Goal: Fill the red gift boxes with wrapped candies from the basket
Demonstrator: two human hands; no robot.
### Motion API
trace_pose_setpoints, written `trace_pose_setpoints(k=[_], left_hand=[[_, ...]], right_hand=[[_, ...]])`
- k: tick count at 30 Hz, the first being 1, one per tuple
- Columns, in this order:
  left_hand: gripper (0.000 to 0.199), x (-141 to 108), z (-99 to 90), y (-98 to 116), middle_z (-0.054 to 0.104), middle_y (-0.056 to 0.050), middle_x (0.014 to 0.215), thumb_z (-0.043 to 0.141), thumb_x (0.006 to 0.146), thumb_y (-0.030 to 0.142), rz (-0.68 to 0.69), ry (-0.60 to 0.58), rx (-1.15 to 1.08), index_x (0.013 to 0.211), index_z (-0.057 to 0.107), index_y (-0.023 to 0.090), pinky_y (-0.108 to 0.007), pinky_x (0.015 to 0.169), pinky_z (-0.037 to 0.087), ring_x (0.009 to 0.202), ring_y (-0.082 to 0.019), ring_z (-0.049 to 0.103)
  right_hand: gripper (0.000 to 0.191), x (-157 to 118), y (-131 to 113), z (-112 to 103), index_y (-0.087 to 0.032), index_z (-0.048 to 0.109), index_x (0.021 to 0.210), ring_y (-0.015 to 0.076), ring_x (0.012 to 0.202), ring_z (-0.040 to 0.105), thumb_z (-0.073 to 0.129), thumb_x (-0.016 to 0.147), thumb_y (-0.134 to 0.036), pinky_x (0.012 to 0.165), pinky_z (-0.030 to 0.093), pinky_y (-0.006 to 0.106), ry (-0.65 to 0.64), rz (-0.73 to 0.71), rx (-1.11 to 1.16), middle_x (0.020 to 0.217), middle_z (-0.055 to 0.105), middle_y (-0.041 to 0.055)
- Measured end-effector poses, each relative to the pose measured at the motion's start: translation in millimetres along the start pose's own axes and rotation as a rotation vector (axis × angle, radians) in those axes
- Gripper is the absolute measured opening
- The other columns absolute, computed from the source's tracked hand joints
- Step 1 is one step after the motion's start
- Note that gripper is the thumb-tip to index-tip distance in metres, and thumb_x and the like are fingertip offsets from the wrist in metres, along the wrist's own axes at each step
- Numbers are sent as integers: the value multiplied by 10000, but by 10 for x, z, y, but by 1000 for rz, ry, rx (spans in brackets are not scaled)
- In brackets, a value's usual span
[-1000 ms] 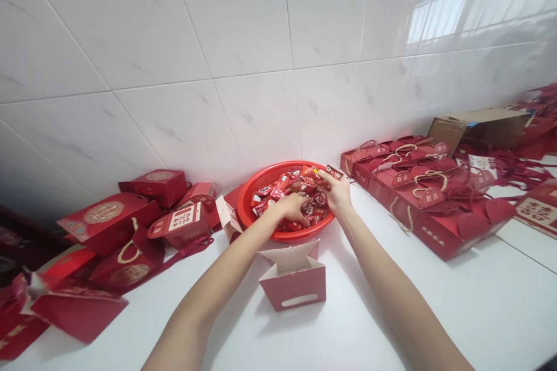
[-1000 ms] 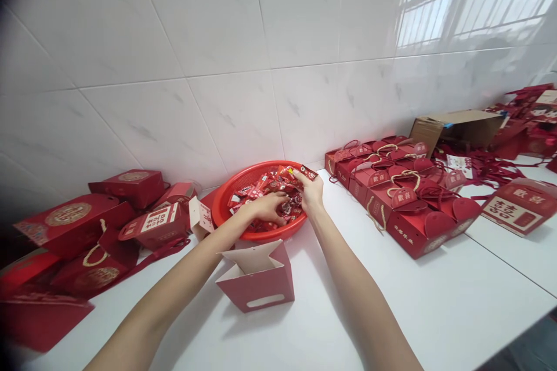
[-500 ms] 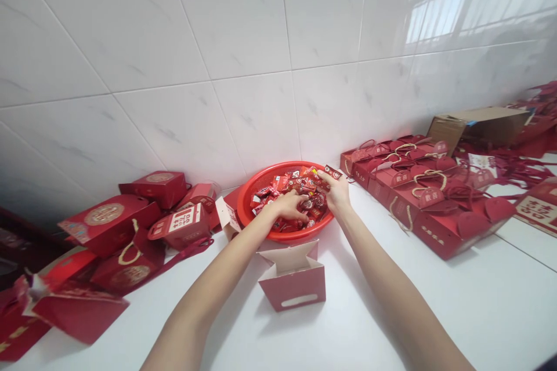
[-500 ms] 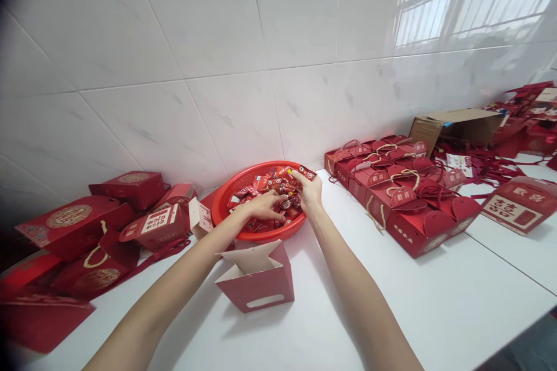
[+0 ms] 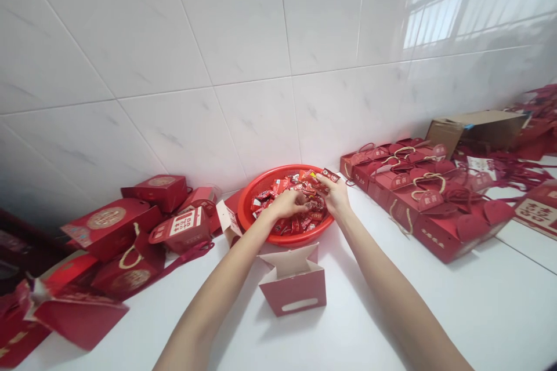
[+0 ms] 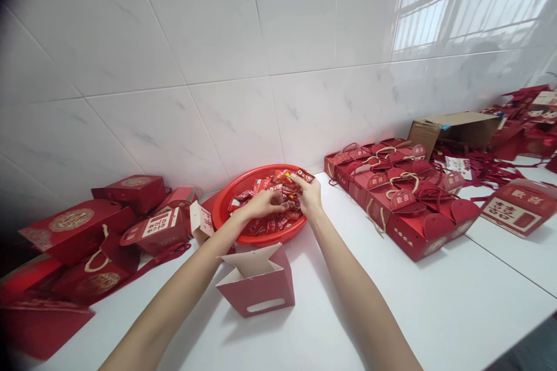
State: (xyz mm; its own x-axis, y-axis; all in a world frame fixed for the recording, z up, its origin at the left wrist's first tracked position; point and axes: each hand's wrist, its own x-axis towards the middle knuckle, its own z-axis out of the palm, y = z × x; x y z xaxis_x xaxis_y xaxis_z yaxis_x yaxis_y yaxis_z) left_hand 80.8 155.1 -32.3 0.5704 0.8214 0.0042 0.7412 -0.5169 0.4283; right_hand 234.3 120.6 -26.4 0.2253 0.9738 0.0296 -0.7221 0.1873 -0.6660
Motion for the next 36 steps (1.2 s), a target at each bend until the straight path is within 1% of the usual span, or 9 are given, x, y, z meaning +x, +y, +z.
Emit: trace_pose_setpoints(k=[3, 8, 15, 18, 21, 23, 28, 31, 36], left_hand=[[363, -83, -54, 5, 735, -88, 896, 624, 842, 480, 37, 179, -246, 936, 683, 135, -335, 778, 537, 845, -243, 685], [512, -372, -156, 104, 758, -88, 911, 769, 696, 563, 83, 423, -822, 970, 714, 135, -378, 814, 559, 842, -245, 700], [466, -879, -349, 358, 760, -91, 952, 806, 705, 498, 79, 556, -884, 989, 727, 138, -351, 812, 574, 901, -244, 702], [510, -1074, -392, 432, 735, -63, 897, 775, 761, 473, 86, 564, -871, 1146, 667, 156, -339, 793, 580, 858, -222, 703], [502, -1310, -450, 456, 698, -58, 1043, 707, 850, 438, 110, 552, -819, 1283, 571, 223, -329, 856, 564, 941, -202, 689], [368, -1492, -502, 455, 651, -72, 1195, 650, 901, 427, 140, 498, -752, 1219, 606, 248, -326, 892, 546, 1004, -200, 672], [257, -1858, -563, 521, 619, -77, 1285, 596, 933, 425, 141, 156, -425, 885, 762, 234, -345, 972, 481, 1227, -271, 557], [275, -1898, -507, 599, 647, -58, 1238, 551, 957, 404, 83, 9, -347, 922, 780, 255, -339, 935, 480, 1075, -231, 622], [288, -1789, -404, 569, 710, -47, 1007, 657, 873, 413, 31, 29, -407, 1075, 733, 222, -324, 839, 493, 921, -225, 628]], right_hand=[[175, 44, -34, -12, -189, 672, 671, 162, 676, 712, 815, 592, -126, 676, 585, 271, 9, 106, 42, 673, 743, -22], [125, -13, -102, 70, -201, 721, 713, 188, 802, 732, 804, 636, -149, 773, 582, 302, -110, 139, 38, 745, 767, -11], [310, -437, -289, 354, -178, 732, 798, 215, 833, 727, 900, 563, -291, 769, 582, 326, -322, 50, -99, 822, 771, 23], [355, -600, -377, 424, -194, 689, 816, 190, 794, 717, 914, 555, -283, 760, 587, 326, -336, 6, -140, 803, 749, -5], [383, -712, -478, 438, -216, 656, 847, 156, 754, 701, 915, 570, -268, 761, 576, 302, -334, -127, -183, 795, 731, -29], [373, -767, -569, 423, -221, 651, 854, 145, 752, 692, 909, 590, -273, 753, 569, 286, -363, -190, -233, 808, 729, -25], [292, -883, -800, 359, -222, 664, 856, 142, 761, 687, 879, 660, -242, 701, 572, 271, -560, -179, -393, 836, 728, -6], [264, -945, -853, 346, -226, 673, 875, 143, 767, 685, 862, 690, -222, 691, 572, 271, -657, -157, -454, 857, 723, 1], [248, -1003, -813, 379, -217, 692, 918, 152, 799, 687, 836, 719, -181, 712, 578, 279, -795, -78, -550, 866, 708, 13]])
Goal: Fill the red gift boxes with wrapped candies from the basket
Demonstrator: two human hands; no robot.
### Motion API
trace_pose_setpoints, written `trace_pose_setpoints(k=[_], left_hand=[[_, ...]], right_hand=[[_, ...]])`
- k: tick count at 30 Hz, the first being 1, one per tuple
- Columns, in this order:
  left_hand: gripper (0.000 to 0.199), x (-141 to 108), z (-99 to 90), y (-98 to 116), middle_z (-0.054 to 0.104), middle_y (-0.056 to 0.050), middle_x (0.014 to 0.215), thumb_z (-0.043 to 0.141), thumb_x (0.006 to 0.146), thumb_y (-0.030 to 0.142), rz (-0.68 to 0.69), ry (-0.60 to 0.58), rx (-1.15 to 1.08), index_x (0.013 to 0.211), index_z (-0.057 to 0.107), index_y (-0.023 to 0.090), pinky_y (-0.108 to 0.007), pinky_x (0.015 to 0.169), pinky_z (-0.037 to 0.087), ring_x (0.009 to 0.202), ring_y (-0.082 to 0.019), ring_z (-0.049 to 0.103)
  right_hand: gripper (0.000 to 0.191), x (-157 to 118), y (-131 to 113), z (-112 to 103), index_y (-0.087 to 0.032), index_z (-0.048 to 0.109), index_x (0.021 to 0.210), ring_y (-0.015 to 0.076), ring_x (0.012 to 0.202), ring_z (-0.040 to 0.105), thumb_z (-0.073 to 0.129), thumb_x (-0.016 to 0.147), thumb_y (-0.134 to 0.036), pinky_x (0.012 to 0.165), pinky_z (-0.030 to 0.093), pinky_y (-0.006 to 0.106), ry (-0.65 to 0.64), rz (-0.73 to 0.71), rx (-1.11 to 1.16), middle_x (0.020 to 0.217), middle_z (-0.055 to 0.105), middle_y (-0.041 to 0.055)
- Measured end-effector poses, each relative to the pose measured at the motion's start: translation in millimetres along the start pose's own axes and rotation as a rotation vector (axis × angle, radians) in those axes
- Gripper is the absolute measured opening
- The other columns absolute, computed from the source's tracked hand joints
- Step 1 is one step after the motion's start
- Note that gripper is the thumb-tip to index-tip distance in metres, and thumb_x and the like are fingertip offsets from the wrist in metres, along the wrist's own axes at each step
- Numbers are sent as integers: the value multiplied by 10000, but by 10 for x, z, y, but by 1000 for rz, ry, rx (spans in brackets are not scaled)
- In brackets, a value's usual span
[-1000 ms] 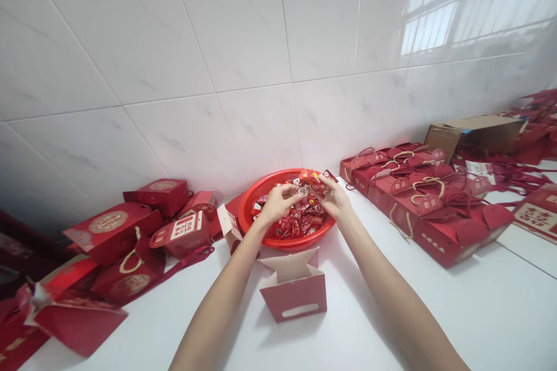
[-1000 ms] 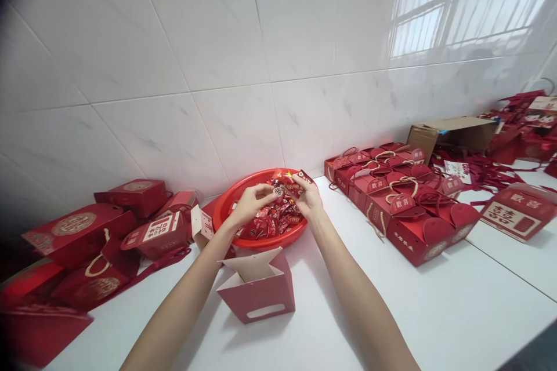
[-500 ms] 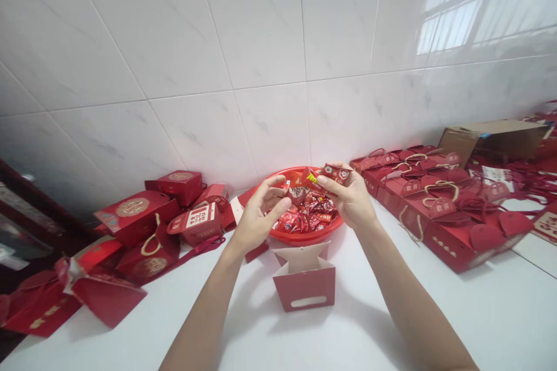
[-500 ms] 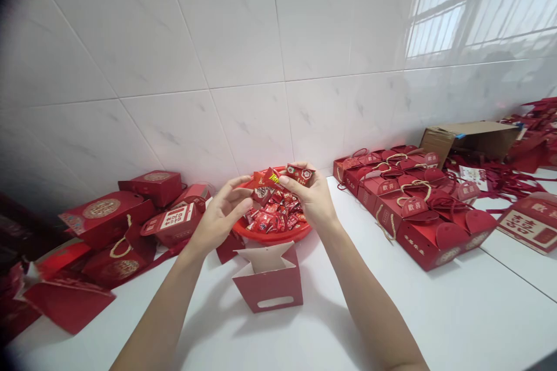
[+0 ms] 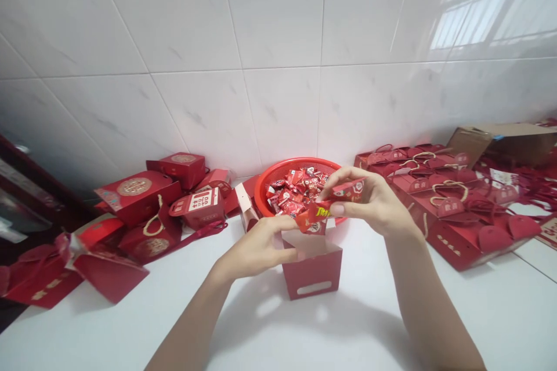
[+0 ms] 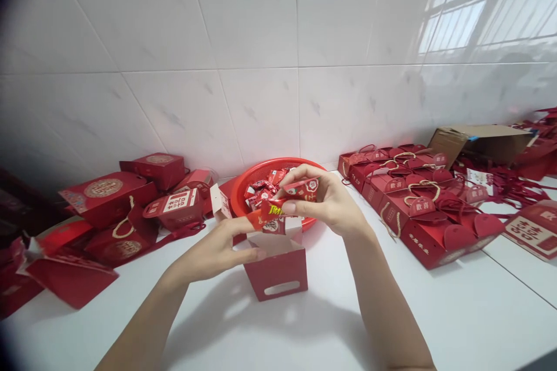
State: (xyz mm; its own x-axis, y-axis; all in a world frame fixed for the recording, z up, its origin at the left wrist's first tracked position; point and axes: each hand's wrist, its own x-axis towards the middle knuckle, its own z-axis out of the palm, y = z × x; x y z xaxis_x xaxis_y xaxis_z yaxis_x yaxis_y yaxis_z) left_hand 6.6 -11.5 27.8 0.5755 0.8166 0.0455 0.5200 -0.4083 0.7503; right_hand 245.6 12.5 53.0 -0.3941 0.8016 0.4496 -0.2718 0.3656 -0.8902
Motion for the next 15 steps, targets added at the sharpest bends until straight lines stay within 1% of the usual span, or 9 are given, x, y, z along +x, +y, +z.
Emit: trace_pose_setpoints(k=[2, 4, 7, 9, 12, 15], left_hand=[[389, 28, -11, -50, 714, -57, 1014, 728, 802, 450, -30, -8, -41, 1095, 719, 195, -327, 824, 497, 931, -243, 627], [461, 39, -30, -80, 713, -62, 1060, 778, 744, 458, -63, -11, -75, 1117, 713, 195, -335, 838, 498, 960, -255, 629], [497, 43, -49, -86, 715, -66, 1108, 804, 710, 431, -76, -19, -112, 1148, 715, 214, -354, 873, 500, 1014, -271, 632], [497, 45, -49, -83, 718, -72, 1125, 804, 707, 421, -99, -19, -110, 1155, 721, 222, -373, 885, 507, 1037, -287, 638], [562, 50, -43, -92, 707, -78, 1213, 824, 685, 420, -123, 4, -91, 1209, 710, 251, -408, 942, 503, 1134, -323, 624], [671, 54, -38, -112, 668, -76, 1322, 852, 657, 414, -116, 31, -94, 1291, 668, 290, -437, 1035, 465, 1266, -345, 564]], right_hand=[[240, 12, 10, 24, -213, 705, 922, 159, 835, 687, 831, 721, -172, 724, 580, 277, -53, 20, -52, 894, 698, 16], [234, 25, 17, 41, -210, 719, 932, 167, 874, 686, 823, 726, -174, 744, 580, 277, -104, 40, -113, 936, 693, 23], [215, 39, 27, 56, -212, 726, 952, 184, 914, 683, 802, 751, -207, 778, 578, 298, -162, 71, -189, 982, 696, 36], [192, 45, 38, 58, -217, 725, 955, 196, 930, 677, 783, 774, -239, 802, 568, 319, -177, 62, -246, 993, 701, 39], [181, 53, 62, 50, -222, 718, 942, 199, 906, 658, 784, 783, -276, 794, 529, 319, -199, 24, -412, 957, 708, 29], [170, 62, 100, 45, -223, 703, 929, 187, 829, 633, 778, 795, -297, 726, 481, 296, -244, 42, -583, 890, 706, 10]])
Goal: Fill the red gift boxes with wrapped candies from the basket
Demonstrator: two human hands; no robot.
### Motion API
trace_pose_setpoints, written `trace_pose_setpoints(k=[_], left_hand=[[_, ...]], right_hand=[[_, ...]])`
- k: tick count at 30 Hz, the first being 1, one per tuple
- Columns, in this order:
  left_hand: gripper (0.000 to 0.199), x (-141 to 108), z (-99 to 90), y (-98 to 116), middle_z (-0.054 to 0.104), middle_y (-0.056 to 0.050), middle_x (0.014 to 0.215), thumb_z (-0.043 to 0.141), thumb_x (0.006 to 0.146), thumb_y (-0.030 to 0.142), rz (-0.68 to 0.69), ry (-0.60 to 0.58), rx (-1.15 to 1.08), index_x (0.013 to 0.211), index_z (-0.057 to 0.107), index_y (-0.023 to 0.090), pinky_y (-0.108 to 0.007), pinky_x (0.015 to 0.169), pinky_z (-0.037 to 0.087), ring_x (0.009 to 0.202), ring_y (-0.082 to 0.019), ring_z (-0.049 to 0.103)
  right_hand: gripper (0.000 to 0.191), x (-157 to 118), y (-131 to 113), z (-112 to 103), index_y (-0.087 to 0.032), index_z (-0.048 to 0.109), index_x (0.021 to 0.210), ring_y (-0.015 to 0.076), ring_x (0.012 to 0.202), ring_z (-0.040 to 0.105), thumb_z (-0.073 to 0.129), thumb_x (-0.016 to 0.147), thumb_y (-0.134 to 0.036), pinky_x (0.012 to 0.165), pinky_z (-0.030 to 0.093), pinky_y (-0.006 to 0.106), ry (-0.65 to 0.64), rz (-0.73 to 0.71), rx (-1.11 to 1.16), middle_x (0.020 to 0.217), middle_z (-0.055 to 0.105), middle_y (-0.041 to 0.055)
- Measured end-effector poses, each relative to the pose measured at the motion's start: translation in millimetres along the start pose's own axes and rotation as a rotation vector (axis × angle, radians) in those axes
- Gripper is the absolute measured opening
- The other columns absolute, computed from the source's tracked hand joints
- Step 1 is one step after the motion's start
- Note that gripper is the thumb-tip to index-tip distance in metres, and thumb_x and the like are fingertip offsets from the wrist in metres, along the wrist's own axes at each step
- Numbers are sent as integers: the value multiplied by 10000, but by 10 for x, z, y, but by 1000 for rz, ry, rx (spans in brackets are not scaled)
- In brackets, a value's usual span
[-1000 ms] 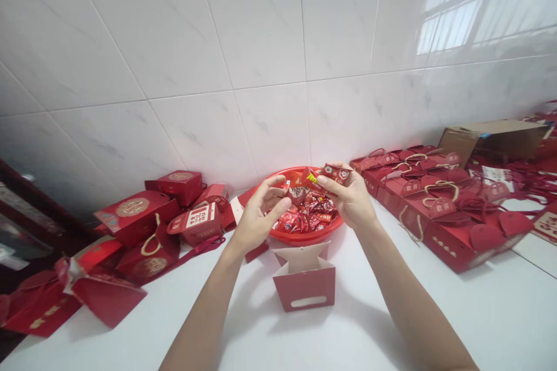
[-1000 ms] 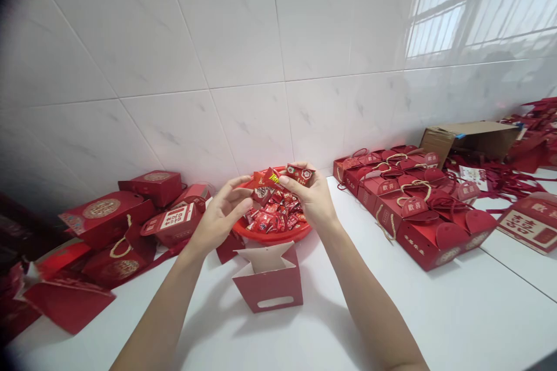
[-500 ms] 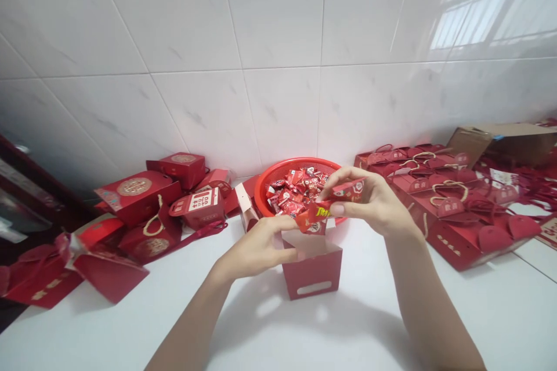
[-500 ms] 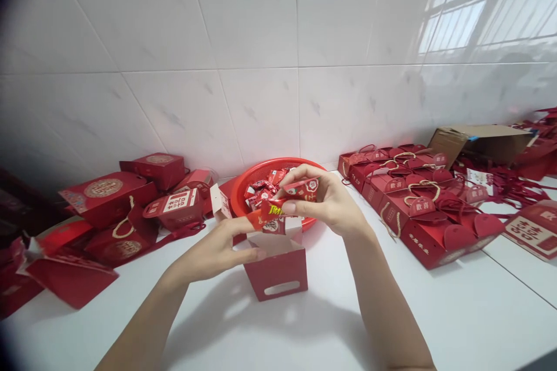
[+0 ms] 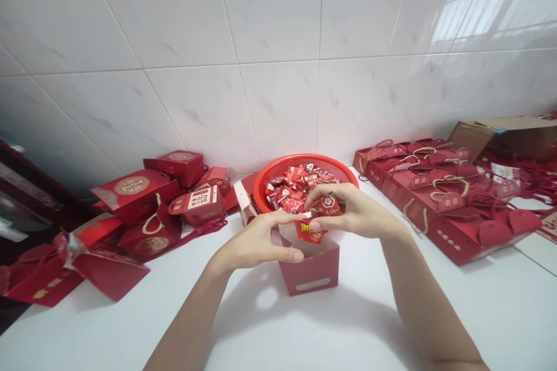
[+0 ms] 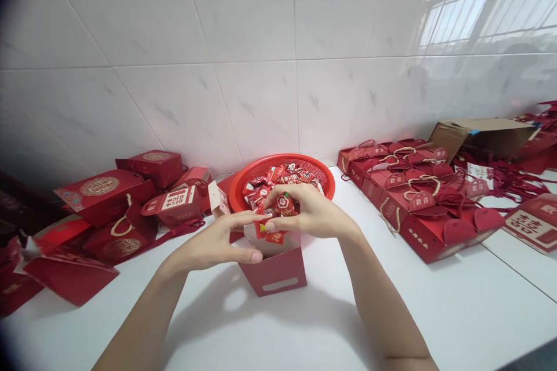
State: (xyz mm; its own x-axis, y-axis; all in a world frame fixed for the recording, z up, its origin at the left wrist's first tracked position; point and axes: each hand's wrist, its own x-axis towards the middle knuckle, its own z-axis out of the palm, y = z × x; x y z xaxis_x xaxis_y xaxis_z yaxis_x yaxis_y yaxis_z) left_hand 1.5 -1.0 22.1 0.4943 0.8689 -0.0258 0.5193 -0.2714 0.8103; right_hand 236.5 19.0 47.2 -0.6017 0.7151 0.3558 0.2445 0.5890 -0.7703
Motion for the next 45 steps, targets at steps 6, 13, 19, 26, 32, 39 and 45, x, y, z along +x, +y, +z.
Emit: trace_pose_setpoints(k=[6, 13, 19, 26, 32, 39, 45], left_hand=[[664, -3, 0, -9, 643, -68, 1366, 862, 652, 412, 1, 12, -10, 1279, 678, 293, -437, 1045, 479, 1285, -344, 567], [626, 3, 4, 20, 647, -52, 1358, 817, 717, 357, 22, -78, -88, 1317, 649, 296, -429, 1066, 452, 1271, -325, 564], [438, 9, 2, 48, 739, -23, 1089, 787, 733, 305, 40, -100, -85, 1164, 726, 251, -363, 920, 518, 1062, -279, 654], [600, 8, 4, 7, 660, -53, 1337, 819, 714, 397, 41, -68, -55, 1287, 667, 311, -453, 1080, 438, 1275, -327, 564], [596, -10, -23, -18, 576, -62, 1445, 744, 792, 480, 37, -53, 72, 1348, 617, 307, -452, 1114, 406, 1364, -317, 491], [520, -18, 26, -39, 731, -65, 1209, 700, 821, 379, 117, 25, 117, 1327, 641, 276, -305, 755, 561, 824, -217, 706], [560, 48, 77, -88, 776, -13, 908, 690, 820, 334, 198, 181, 50, 1371, 591, 328, -282, 657, 550, 697, -211, 695]], right_hand=[[155, 25, 43, 57, -214, 670, 952, 149, 747, 584, 747, 822, -247, 658, 420, 255, -24, -4, -110, 869, 688, -9], [186, 19, -18, 125, -210, 611, 918, 138, 704, 597, 651, 902, -391, 622, 431, 246, 92, -27, 34, 841, 665, 1], [159, 22, -34, 196, -211, 644, 921, 144, 688, 635, 635, 918, -370, 586, 457, 234, -100, -48, -3, 777, 697, -2], [169, -79, -95, 30, -228, 694, 1010, 184, 850, 703, 604, 938, -352, 725, 544, 284, -5, -77, -20, 938, 747, 34], [169, -200, -138, -191, -213, 716, 975, 175, 813, 700, 622, 925, -345, 736, 566, 285, 125, -99, -10, 908, 739, 38], [235, -250, 69, -259, -214, 699, 1088, 192, 889, 701, 656, 896, -342, 785, 579, 314, 98, -65, 38, 992, 734, 58], [417, -335, 446, -144, -233, 668, 1196, 221, 988, 679, 751, 806, -355, 836, 576, 361, 135, 0, 23, 1128, 709, 79]])
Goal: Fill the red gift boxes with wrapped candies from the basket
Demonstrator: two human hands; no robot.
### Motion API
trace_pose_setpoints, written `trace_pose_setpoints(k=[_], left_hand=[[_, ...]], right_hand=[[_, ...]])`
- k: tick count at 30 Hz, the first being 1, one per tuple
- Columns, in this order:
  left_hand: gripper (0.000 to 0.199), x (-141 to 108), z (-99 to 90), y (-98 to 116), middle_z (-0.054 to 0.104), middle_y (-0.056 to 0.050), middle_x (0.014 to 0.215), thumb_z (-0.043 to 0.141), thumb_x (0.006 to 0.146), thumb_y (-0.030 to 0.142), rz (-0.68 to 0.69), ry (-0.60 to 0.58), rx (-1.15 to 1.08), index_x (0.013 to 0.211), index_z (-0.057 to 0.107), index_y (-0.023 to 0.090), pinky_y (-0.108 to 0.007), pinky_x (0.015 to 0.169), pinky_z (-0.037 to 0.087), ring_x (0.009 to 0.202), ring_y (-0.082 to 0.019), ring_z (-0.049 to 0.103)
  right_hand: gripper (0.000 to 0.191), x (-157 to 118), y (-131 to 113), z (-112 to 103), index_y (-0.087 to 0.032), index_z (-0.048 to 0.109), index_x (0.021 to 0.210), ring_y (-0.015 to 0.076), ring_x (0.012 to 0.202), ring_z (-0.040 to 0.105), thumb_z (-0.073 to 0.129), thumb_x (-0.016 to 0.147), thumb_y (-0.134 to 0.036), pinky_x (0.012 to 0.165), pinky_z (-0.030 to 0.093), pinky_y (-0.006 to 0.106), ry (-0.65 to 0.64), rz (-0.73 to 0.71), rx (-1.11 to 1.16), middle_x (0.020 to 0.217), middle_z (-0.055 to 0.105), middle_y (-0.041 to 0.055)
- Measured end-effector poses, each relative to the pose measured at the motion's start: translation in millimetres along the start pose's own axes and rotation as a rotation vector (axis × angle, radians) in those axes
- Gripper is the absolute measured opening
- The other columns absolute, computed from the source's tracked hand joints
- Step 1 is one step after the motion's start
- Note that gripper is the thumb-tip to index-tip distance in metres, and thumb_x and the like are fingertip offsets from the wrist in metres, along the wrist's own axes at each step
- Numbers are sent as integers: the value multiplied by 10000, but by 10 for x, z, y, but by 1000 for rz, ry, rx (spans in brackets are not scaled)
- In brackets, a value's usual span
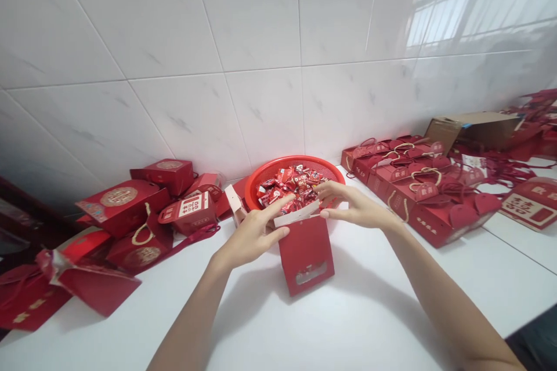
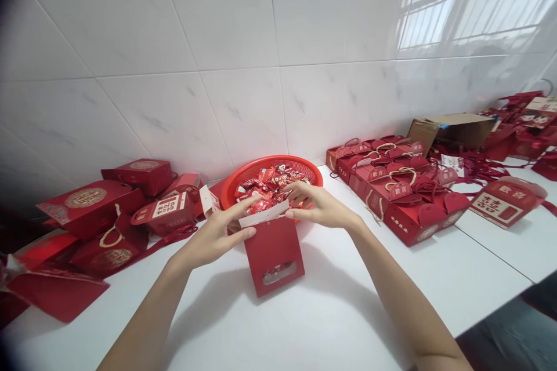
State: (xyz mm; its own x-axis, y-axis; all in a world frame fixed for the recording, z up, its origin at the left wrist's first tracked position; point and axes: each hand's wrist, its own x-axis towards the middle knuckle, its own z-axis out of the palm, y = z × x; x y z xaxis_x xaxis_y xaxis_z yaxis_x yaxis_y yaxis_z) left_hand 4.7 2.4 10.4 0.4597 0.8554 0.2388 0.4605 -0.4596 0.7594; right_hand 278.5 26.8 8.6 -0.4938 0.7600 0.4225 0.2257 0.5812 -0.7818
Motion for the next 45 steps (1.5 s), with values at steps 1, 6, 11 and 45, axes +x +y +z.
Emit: trace_pose_setpoints(k=[1, 6, 11, 45], left_hand=[[564, 9, 6, -4, 776, -24, 942, 694, 823, 341, 5, 5, -23, 1375, 585, 320, -288, 686, 558, 766, -228, 710], [574, 51, 45, 16, 773, -75, 1001, 642, 884, 404, -27, -6, -197, 1414, 525, 216, -330, 786, 575, 892, -247, 729], [481, 99, 100, -54, 770, -61, 959, 650, 882, 411, -37, 5, -248, 1318, 588, 219, -314, 756, 571, 881, -236, 725], [333, 170, 190, -170, 750, -84, 1150, 636, 839, 330, -3, 7, 0, 1123, 728, 183, -353, 926, 569, 1071, -253, 692]], right_hand=[[467, -32, 44, 25, -237, 656, 1222, 225, 1005, 673, 772, 784, -351, 843, 572, 363, 12, 11, 7, 1154, 700, 82], [391, -175, 156, 226, -218, 638, 1180, 183, 880, 682, 733, 830, -361, 740, 566, 293, 4, 80, 250, 997, 720, 46], [224, -236, 252, 446, -187, 681, 958, 149, 746, 655, 713, 847, -378, 660, 522, 251, 183, 106, 361, 851, 707, 20], [340, -340, 425, 628, -193, 636, 960, 168, 748, 623, 594, 908, -527, 649, 488, 272, 243, 173, 227, 870, 684, 38]])
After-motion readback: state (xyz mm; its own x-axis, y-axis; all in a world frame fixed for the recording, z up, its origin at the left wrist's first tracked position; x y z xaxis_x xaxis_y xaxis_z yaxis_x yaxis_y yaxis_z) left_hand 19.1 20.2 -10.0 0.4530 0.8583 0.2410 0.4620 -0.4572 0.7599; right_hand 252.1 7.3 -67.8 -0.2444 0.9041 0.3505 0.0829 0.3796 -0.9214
